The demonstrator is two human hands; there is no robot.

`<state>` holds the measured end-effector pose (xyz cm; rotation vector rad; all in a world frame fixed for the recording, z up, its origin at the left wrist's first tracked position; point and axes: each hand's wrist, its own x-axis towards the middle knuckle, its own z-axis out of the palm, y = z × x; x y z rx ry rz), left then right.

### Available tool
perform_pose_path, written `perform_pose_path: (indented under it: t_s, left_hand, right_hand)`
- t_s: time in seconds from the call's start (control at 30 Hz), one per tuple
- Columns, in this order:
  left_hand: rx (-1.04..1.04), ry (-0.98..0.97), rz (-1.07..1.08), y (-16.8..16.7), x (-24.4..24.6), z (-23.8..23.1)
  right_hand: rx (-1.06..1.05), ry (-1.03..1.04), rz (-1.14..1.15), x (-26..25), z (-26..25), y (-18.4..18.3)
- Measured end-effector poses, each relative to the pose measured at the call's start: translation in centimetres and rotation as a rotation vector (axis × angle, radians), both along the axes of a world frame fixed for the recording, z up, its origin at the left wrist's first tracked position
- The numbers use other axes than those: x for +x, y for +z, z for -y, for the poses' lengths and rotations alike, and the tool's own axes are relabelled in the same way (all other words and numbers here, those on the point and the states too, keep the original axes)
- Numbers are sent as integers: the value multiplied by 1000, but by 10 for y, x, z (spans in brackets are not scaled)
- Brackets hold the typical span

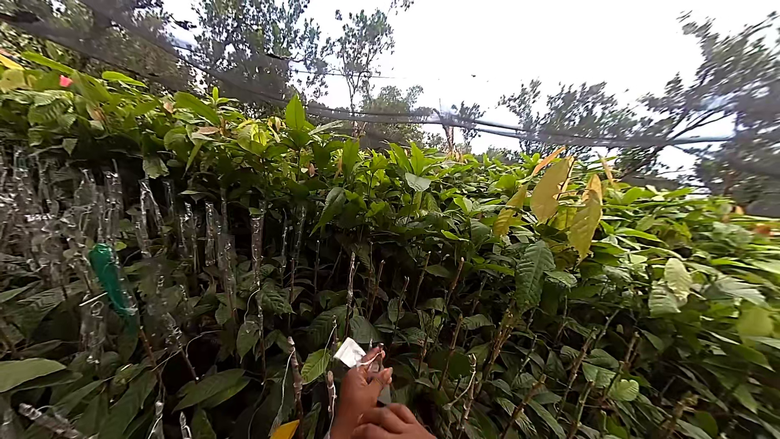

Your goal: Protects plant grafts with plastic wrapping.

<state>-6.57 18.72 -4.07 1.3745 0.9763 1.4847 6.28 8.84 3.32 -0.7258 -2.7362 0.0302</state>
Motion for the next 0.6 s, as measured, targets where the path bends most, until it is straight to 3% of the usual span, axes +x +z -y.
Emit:
perform_pose_path:
  t_s: [0.1,0.2,0.47,0.53,0.6]
  left_hand:
    - [122,-67,-109,10,-9,22]
    - [275,-108,-162,15,-8,44]
    - [436,-371,-211,1,9,49]
    - [441,-418,-104,-4,11,46]
    - [363,-467,225,-8,16,45]
  right_hand:
    - [-149,-212,-338,32,-31,13]
    - [-438,-417,-614,56,-51,21]
    - [-836,-364,-909,42,-38,2]
    - [-884,-334,-971,44,-38,0]
    - [-905,-238,-1055,51,-38,0]
